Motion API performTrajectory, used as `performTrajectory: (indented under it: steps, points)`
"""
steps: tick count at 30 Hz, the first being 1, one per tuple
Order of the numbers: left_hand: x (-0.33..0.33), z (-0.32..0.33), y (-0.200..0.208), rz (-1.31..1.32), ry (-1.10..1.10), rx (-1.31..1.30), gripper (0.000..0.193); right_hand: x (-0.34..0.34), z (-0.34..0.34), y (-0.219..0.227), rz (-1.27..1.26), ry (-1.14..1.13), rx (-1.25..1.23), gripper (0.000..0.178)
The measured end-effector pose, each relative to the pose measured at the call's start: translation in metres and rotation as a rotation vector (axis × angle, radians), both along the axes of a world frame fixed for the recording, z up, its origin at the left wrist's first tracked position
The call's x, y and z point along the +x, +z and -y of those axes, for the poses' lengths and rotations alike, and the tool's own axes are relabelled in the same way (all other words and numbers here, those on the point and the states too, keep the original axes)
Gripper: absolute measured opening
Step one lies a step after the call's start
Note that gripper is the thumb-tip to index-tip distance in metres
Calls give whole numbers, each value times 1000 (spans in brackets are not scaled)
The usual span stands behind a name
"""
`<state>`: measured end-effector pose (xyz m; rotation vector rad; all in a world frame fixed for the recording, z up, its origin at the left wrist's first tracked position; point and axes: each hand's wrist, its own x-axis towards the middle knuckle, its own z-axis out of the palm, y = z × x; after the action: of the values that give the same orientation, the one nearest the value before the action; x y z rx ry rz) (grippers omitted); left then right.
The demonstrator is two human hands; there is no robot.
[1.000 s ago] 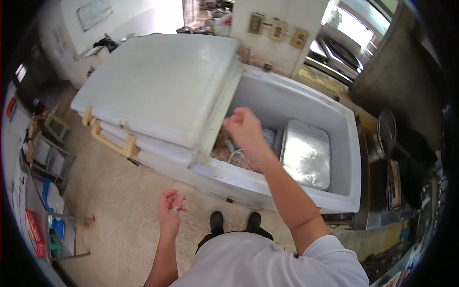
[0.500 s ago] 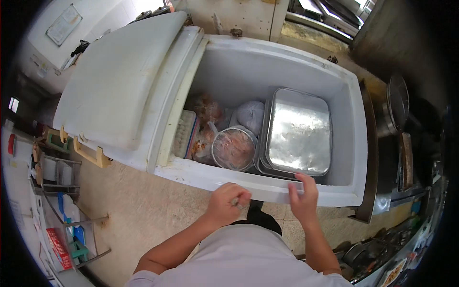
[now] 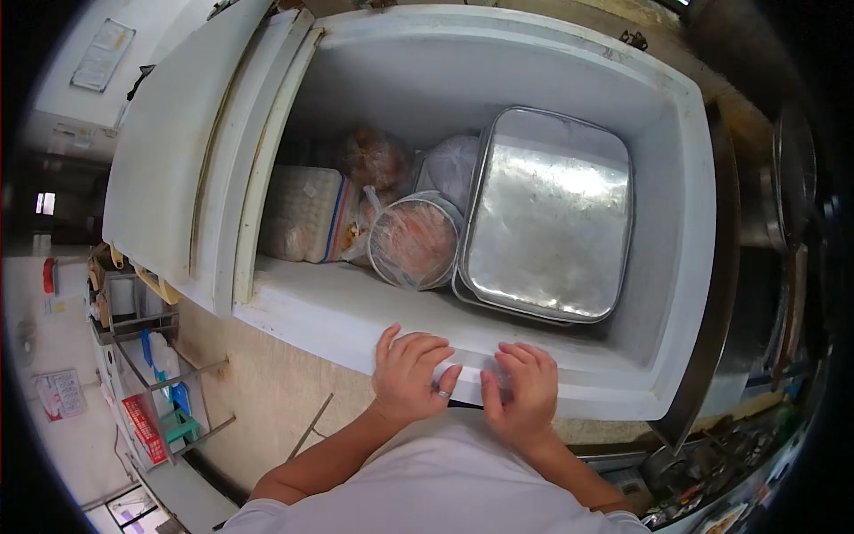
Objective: The person transfers individually wrapped white buns from a steamer tray into a white basket, moves multiple baskets of buns on a counter, and then places the baskets and a red crate of smaller wrapped buns into a large chest freezer.
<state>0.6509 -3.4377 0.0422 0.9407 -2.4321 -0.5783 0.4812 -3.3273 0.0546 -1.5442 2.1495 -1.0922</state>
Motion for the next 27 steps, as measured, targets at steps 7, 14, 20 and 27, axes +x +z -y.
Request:
performTrajectory:
  steps: [7,14,20,27]
  points:
    - [-9,0,1,86,46,-35,19,-11,1,-2,47,51,9,31]
    - [-8,-1,-3,58,40,-38,17,-13,2,-2,60,82,-3,29]
    - [-4,-4,-3,14,84,-77,17,-7,2,0,39,95,5,26]
    - [-4,6,3,-36,95,90,25,0,3,0,11,64,-9,26]
